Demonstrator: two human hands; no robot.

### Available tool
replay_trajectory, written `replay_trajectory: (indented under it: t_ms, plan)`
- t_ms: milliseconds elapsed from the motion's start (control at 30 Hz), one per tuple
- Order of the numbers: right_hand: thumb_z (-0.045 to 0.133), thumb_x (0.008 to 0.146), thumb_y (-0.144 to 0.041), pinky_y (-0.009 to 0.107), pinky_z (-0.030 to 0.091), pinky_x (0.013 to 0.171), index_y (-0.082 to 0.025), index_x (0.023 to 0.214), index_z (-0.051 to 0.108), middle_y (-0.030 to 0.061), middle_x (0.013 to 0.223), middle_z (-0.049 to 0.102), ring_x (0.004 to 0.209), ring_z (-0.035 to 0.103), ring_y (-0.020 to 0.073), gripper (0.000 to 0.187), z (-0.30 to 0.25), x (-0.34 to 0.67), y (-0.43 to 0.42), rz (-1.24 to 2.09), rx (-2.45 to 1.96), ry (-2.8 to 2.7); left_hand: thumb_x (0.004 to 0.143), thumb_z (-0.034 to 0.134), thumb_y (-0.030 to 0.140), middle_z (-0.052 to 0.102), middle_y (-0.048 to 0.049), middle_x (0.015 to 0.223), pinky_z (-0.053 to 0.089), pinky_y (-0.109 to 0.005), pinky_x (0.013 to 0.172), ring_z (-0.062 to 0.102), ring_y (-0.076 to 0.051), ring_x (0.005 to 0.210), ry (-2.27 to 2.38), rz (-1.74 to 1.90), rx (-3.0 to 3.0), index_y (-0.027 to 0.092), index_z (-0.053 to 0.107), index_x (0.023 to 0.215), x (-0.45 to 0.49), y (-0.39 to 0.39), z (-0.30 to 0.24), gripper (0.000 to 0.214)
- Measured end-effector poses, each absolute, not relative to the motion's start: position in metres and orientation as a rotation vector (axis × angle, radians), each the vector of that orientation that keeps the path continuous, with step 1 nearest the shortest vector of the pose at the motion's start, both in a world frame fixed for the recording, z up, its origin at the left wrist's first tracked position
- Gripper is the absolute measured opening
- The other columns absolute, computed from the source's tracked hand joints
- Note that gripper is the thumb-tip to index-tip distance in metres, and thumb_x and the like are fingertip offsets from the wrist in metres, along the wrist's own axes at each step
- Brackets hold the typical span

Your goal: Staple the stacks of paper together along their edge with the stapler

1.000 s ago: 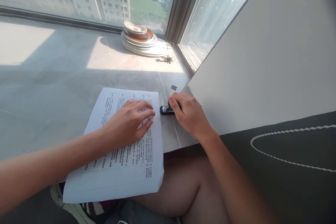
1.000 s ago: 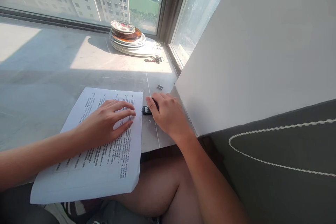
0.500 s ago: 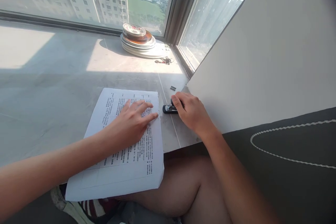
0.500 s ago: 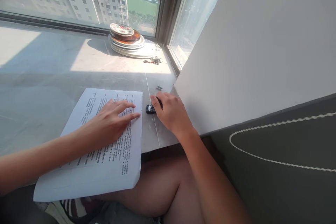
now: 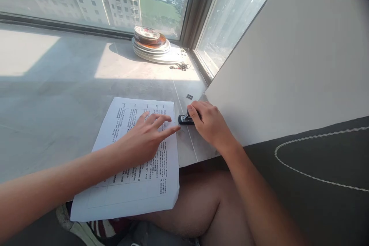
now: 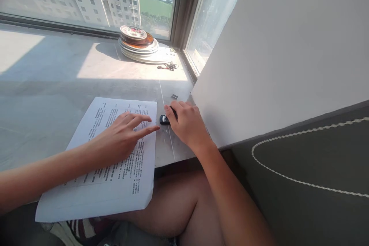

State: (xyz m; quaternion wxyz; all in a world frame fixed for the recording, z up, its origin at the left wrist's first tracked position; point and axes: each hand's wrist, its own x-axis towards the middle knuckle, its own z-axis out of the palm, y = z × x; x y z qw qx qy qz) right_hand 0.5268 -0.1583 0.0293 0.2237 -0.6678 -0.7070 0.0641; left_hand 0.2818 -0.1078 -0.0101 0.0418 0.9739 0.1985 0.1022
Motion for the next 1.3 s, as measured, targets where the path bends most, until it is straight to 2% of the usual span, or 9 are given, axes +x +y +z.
replay_trajectory:
  t_ms: [167, 267, 333, 567, 667, 800, 933, 1133, 1300]
  plan:
    - [0.032, 0.116, -0.05, 0.036, 0.042, 0.076, -0.024, 0.08, 0.047, 0.0022, 0.079, 0.061, 0.078, 0.057, 0.0208, 0.047, 0.03, 0.527, -0.16, 0.186, -1.852, -1.951, 0.104, 0.049, 0.028, 0.052, -0.0207, 0.157, 0.047, -0.064, 0.113, 0.051, -0.042, 0.14, 0.95, 0.463, 2.791, 0.019, 0.056, 0.15, 0.278, -0.09, -0.009, 0.048]
    - [0.031, 0.115, -0.051, 0.037, 0.042, 0.076, -0.024, 0.079, 0.046, 0.0022, 0.077, 0.06, 0.076, 0.056, 0.0208, 0.047, 0.028, 0.528, -0.159, 0.187, -1.836, -1.955, 0.106, 0.051, 0.054, 0.045, -0.0233, 0.164, 0.037, -0.068, 0.121, 0.04, -0.046, 0.151, 1.194, 0.55, 2.702, 0.016, 0.048, 0.158, 0.27, -0.064, -0.012, 0.065]
    - [0.03, 0.115, -0.051, 0.037, 0.043, 0.077, -0.024, 0.079, 0.046, 0.0021, 0.077, 0.06, 0.076, 0.055, 0.0209, 0.048, 0.026, 0.529, -0.158, 0.185, -1.83, -1.955, 0.104, 0.051, 0.061, 0.048, -0.0246, 0.161, 0.033, -0.068, 0.122, 0.039, -0.047, 0.151, 1.282, 0.508, 2.683, 0.014, 0.046, 0.16, 0.265, -0.049, -0.014, 0.073]
    - [0.031, 0.115, -0.052, 0.037, 0.043, 0.079, -0.024, 0.081, 0.047, 0.0016, 0.078, 0.06, 0.079, 0.057, 0.0208, 0.047, 0.03, 0.527, -0.161, 0.235, -1.815, -1.959, 0.104, 0.05, 0.052, 0.062, -0.0194, 0.13, 0.048, -0.058, 0.109, 0.059, -0.039, 0.123, 1.233, 0.454, 2.697, 0.015, 0.066, 0.136, 0.266, -0.048, -0.011, 0.052]
    - [0.031, 0.116, -0.052, 0.038, 0.044, 0.081, -0.024, 0.083, 0.051, 0.0017, 0.081, 0.063, 0.081, 0.059, 0.0205, 0.047, 0.032, 0.526, -0.162, 0.281, -1.8, -1.982, 0.105, 0.05, 0.049, 0.062, -0.0192, 0.138, 0.046, -0.06, 0.111, 0.058, -0.039, 0.127, 1.172, 0.456, 2.707, 0.016, 0.067, 0.13, 0.268, -0.057, -0.013, 0.044]
    - [0.033, 0.116, -0.052, 0.038, 0.045, 0.082, -0.024, 0.09, 0.057, 0.0025, 0.088, 0.067, 0.086, 0.063, 0.0207, 0.045, 0.032, 0.526, -0.163, 0.298, -1.786, -1.976, 0.108, 0.047, 0.05, 0.052, -0.0212, 0.159, 0.034, -0.066, 0.122, 0.048, -0.041, 0.146, 1.11, 0.432, 2.729, 0.017, 0.055, 0.149, 0.269, -0.063, -0.016, 0.053]
    - [0.032, 0.116, -0.053, 0.038, 0.047, 0.084, -0.025, 0.097, 0.06, 0.003, 0.092, 0.069, 0.088, 0.065, 0.0208, 0.044, 0.034, 0.527, -0.163, 0.326, -1.779, -1.963, 0.108, 0.045, 0.049, 0.06, -0.0196, 0.151, 0.04, -0.06, 0.119, 0.052, -0.04, 0.142, 1.097, 0.425, 2.744, 0.016, 0.044, 0.161, 0.27, -0.064, -0.014, 0.062]
    - [0.055, 0.109, -0.052, 0.041, 0.045, 0.088, -0.025, 0.102, 0.058, 0.0039, 0.097, 0.069, 0.091, 0.063, 0.0232, 0.028, 0.032, 0.531, -0.164, 0.258, -1.753, -2.092, 0.107, 0.044, 0.054, 0.065, -0.0195, 0.131, 0.047, -0.059, 0.107, 0.059, -0.041, 0.124, 1.172, 0.417, 2.802, 0.016, 0.058, 0.151, 0.273, -0.063, -0.012, 0.06]
    - [0.052, 0.111, -0.042, 0.041, 0.043, 0.09, -0.024, 0.094, 0.051, 0.0028, 0.092, 0.067, 0.082, 0.059, 0.0206, 0.025, 0.034, 0.529, -0.167, 0.245, -1.724, -2.054, 0.107, 0.043, 0.051, 0.063, -0.0189, 0.131, 0.047, -0.059, 0.107, 0.058, -0.039, 0.122, 1.179, 0.452, 2.79, 0.018, 0.064, 0.142, 0.275, -0.063, -0.013, 0.053]
